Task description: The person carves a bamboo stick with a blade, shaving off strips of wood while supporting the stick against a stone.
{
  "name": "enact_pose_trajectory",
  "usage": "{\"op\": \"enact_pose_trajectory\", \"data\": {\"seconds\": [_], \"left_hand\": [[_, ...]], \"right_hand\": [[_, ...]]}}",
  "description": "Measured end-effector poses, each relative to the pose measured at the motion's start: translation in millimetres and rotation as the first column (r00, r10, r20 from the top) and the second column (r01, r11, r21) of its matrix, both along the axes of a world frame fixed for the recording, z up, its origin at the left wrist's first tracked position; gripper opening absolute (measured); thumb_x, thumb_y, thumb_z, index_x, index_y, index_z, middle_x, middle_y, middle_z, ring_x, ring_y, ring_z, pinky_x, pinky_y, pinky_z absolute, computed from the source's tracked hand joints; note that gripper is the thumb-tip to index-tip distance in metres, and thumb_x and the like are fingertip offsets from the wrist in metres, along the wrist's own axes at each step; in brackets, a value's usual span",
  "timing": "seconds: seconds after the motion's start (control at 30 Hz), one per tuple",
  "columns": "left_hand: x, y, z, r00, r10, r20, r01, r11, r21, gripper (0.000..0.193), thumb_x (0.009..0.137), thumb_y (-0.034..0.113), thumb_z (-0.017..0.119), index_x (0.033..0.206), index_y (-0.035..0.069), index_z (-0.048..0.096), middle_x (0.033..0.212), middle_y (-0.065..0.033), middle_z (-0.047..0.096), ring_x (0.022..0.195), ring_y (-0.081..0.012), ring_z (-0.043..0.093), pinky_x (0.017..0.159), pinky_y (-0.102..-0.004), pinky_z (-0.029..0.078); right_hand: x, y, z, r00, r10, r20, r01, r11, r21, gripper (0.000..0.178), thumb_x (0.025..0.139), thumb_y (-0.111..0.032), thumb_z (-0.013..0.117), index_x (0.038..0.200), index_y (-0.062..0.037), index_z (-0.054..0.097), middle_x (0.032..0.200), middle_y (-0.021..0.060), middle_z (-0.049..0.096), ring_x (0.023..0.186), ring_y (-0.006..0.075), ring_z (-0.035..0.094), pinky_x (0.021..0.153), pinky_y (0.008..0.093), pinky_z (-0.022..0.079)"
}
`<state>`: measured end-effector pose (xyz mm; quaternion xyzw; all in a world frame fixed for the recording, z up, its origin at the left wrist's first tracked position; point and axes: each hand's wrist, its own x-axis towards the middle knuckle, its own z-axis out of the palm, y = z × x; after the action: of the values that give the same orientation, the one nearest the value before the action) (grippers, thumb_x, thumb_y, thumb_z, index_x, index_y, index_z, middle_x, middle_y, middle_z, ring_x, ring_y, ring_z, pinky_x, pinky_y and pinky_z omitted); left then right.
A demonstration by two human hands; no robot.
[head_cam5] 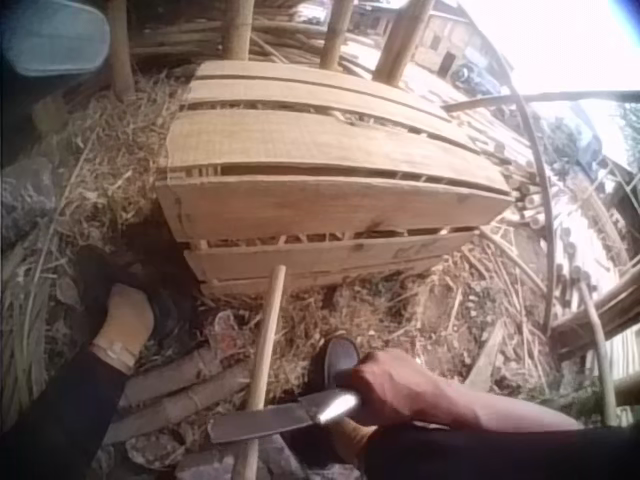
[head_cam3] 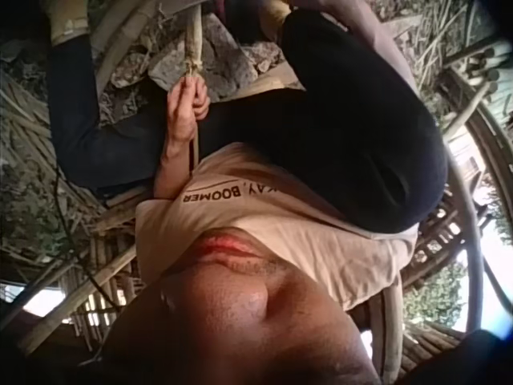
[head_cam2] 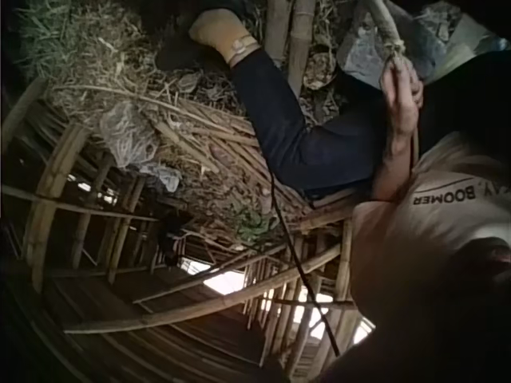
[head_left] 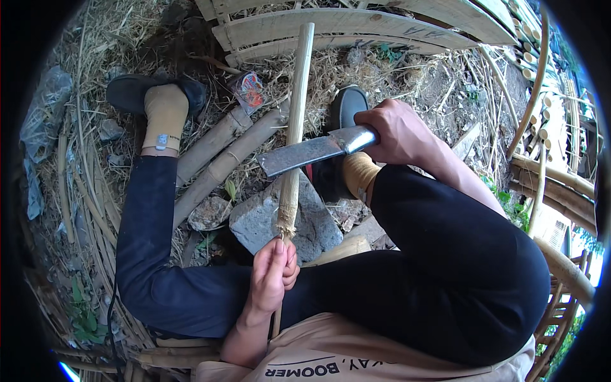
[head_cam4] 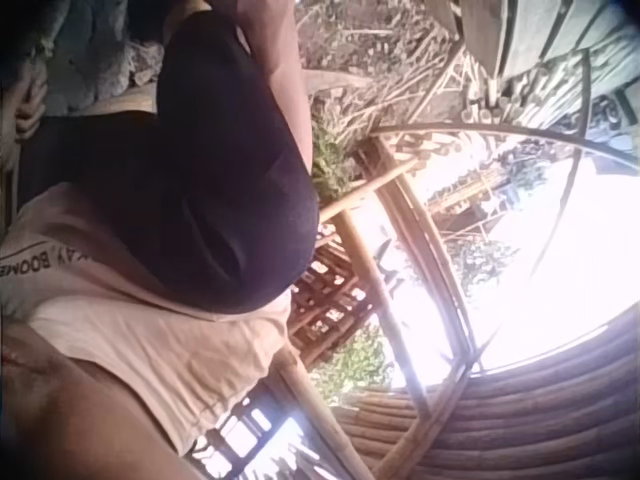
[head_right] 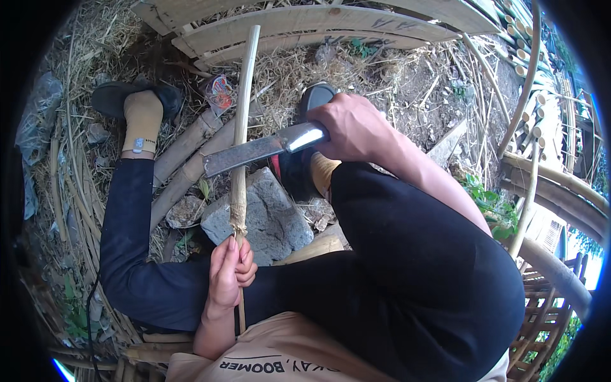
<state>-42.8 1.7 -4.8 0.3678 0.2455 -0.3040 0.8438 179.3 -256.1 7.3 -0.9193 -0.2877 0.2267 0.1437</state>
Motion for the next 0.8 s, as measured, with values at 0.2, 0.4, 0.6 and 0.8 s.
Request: {"op": "enact_pose_trajectory", "data": {"seconds": [0.2, 0.4, 0.6, 0.8], "left_hand": [[-2.9, -11.2, 7.9, 0.998, -0.052, 0.042, 0.044, 0.983, 0.179, 0.041, 0.111, 0.041, 0.037, 0.084, 0.011, 0.04, 0.059, 0.0053, 0.031, 0.043, -0.0013, 0.021, 0.038, -0.0211, 0.017], [-5.5, -11.3, 10.0, 0.997, -0.063, 0.048, 0.053, 0.98, 0.19, 0.037, 0.111, 0.04, 0.037, 0.088, 0.011, 0.041, 0.059, 0.005, 0.031, 0.042, -0.0016, 0.023, 0.038, -0.0211, 0.019], [-4.4, -10.5, 14.7, 0.996, -0.09, 0.011, 0.088, 0.989, 0.122, 0.038, 0.111, 0.04, 0.035, 0.085, 0.013, 0.04, 0.058, 0.0055, 0.03, 0.042, -0.0018, 0.023, 0.037, -0.0212, 0.018], [-3.0, -10.1, 16.9, 0.996, -0.093, -0.009, 0.094, 0.988, 0.119, 0.04, 0.111, 0.042, 0.036, 0.084, 0.013, 0.039, 0.057, 0.0057, 0.028, 0.041, -0.0016, 0.021, 0.037, -0.0212, 0.016]], "right_hand": [[-1.6, 6.8, 1.3, 0.999, -0.032, -0.026, 0.03, 0.998, -0.049, 0.023, 0.067, -0.015, 0.072, 0.089, -0.0081, 0.075, 0.075, 0.0176, 0.069, 0.076, 0.0376, 0.07, 0.073, 0.0473, 0.056], [-5.7, 7.8, -3.6, 0.994, -0.089, 0.067, 0.093, 0.994, -0.06, 0.02, 0.066, -0.013, 0.072, 0.085, -0.0072, 0.074, 0.074, 0.0183, 0.069, 0.072, 0.0377, 0.07, 0.069, 0.0466, 0.056], [14.1, -4.3, -13.9, 0.949, -0.218, 0.227, 0.216, 0.976, 0.034, 0.013, 0.066, -0.013, 0.067, 0.077, -0.0064, 0.072, 0.066, 0.0197, 0.066, 0.067, 0.0383, 0.069, 0.066, 0.0483, 0.056], [22.9, -5.8, -13.4, 0.927, -0.185, 0.325, 0.195, 0.981, 0.002, 0.013, 0.064, -0.013, 0.066, 0.074, -0.0049, 0.07, 0.066, 0.021, 0.065, 0.067, 0.0408, 0.068, 0.068, 0.0484, 0.057]]}}
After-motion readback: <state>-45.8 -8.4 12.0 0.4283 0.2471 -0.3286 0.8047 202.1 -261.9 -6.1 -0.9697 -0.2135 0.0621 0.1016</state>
